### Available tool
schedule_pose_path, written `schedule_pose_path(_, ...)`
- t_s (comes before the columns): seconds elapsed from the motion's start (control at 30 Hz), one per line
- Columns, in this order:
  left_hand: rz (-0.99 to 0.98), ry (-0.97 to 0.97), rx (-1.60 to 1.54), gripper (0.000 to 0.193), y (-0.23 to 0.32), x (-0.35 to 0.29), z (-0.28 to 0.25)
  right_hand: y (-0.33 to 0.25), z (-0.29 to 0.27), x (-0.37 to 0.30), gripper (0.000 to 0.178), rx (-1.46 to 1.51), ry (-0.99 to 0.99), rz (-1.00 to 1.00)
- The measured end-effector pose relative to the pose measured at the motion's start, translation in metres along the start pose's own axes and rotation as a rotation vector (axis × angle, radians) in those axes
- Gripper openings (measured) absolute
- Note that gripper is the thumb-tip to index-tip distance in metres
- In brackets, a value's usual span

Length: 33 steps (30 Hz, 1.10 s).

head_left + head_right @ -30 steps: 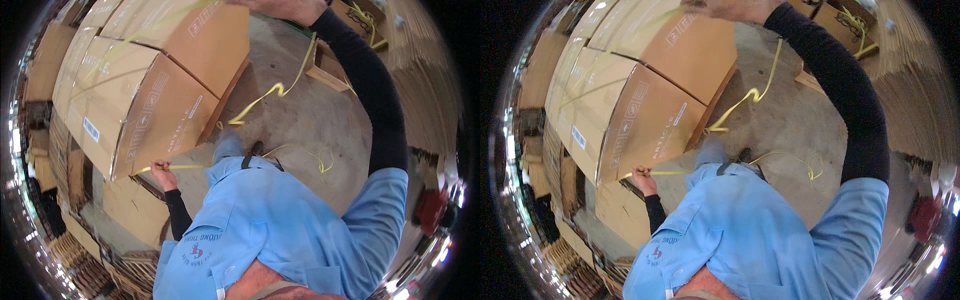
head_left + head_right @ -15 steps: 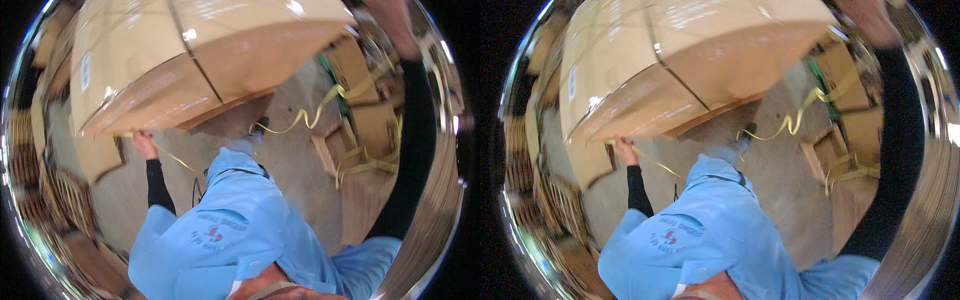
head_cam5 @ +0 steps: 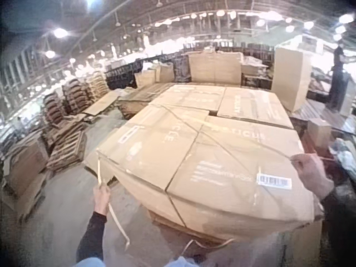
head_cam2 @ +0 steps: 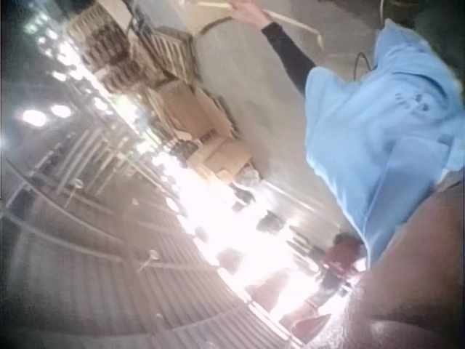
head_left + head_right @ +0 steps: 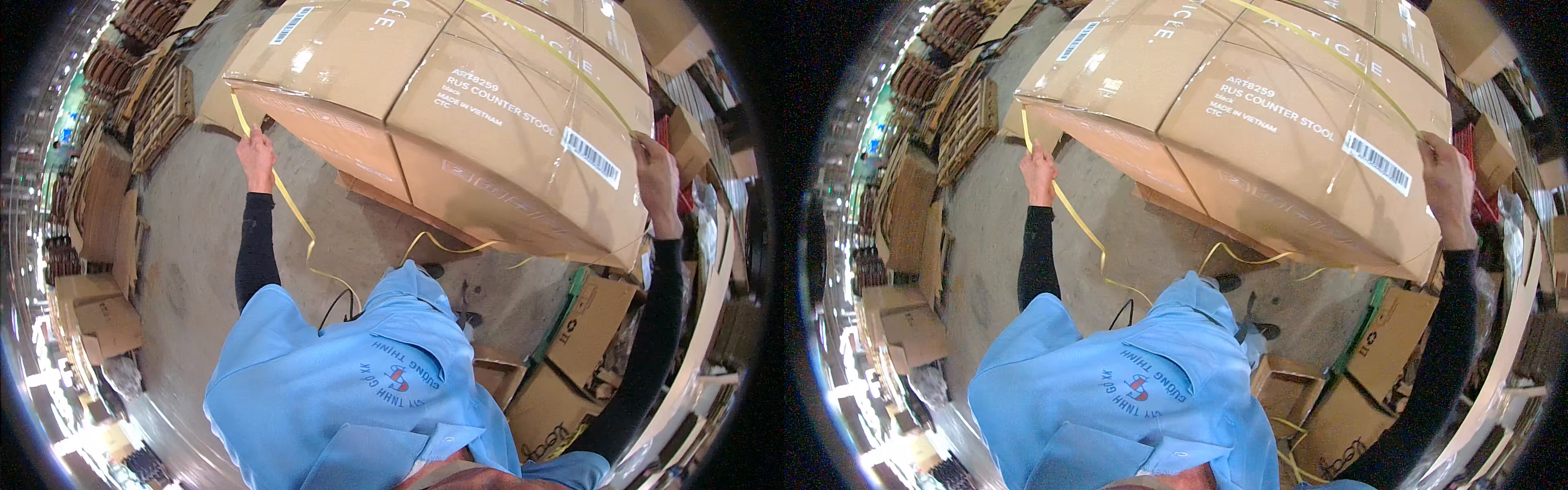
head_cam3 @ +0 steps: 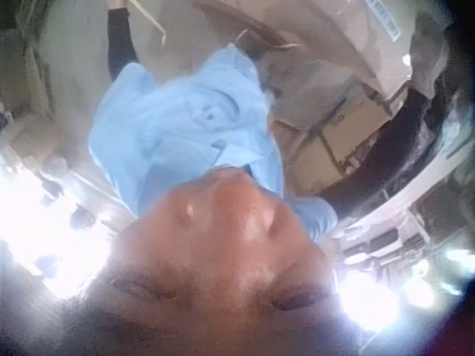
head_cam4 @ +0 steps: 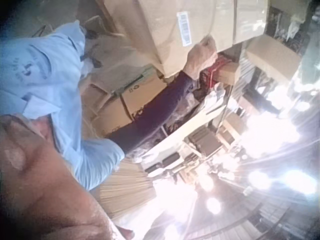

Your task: The person assembles and seals cardboard boxes using a handheld tape dispenser, then stacks them on a wooden pallet. The person also wraps the stacked boxes with yellow strapping bands and ties them off.

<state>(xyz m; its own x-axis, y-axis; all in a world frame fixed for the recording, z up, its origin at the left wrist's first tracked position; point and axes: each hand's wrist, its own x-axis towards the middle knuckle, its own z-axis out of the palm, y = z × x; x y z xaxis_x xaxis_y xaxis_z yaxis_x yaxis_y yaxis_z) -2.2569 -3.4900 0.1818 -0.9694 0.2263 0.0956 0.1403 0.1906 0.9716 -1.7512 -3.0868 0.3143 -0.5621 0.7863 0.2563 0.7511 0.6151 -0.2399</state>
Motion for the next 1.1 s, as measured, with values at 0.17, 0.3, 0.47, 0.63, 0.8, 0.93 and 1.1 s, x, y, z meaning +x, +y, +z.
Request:
schedule_pose_path(0.17,0.0,-0.043,0.096,0.039,0.04,-0.079,0.021,0.018,0.006,0.015,0.032,0.074,-0.093,-0.091)
schedule_pose_path(0.3,-0.074,-0.288,0.005,0.033,0.042,-0.184,0.092,0.054,0.01,0.015,0.032,0.366,-0.332,-0.207)
schedule_pose_path(0.47,0.015,-0.536,0.14,0.035,-0.019,-0.371,0.198,0.068,-0.017,-0.027,0.031,0.577,-0.457,-0.26)
schedule_pose_path(0.63,-0.222,-0.858,0.063,0.021,0.003,-0.514,0.283,0.134,-0.033,-0.035,0.032,0.506,-0.352,-0.372)
schedule_pose_path(0.8,-0.16,-0.873,0.015,0.023,0.035,-0.555,0.356,0.199,-0.03,0.002,0.03,0.439,-0.167,-0.538)
schedule_pose_path(0.93,-0.182,-0.679,-0.155,0.026,0.052,-0.578,0.407,0.226,-0.032,0.029,0.03,0.42,-0.206,-0.574)
schedule_pose_path(1.1,-0.149,-0.419,-0.237,0.032,0.086,-0.593,0.475,0.283,-0.027,0.068,0.028,0.492,-0.427,-0.552)
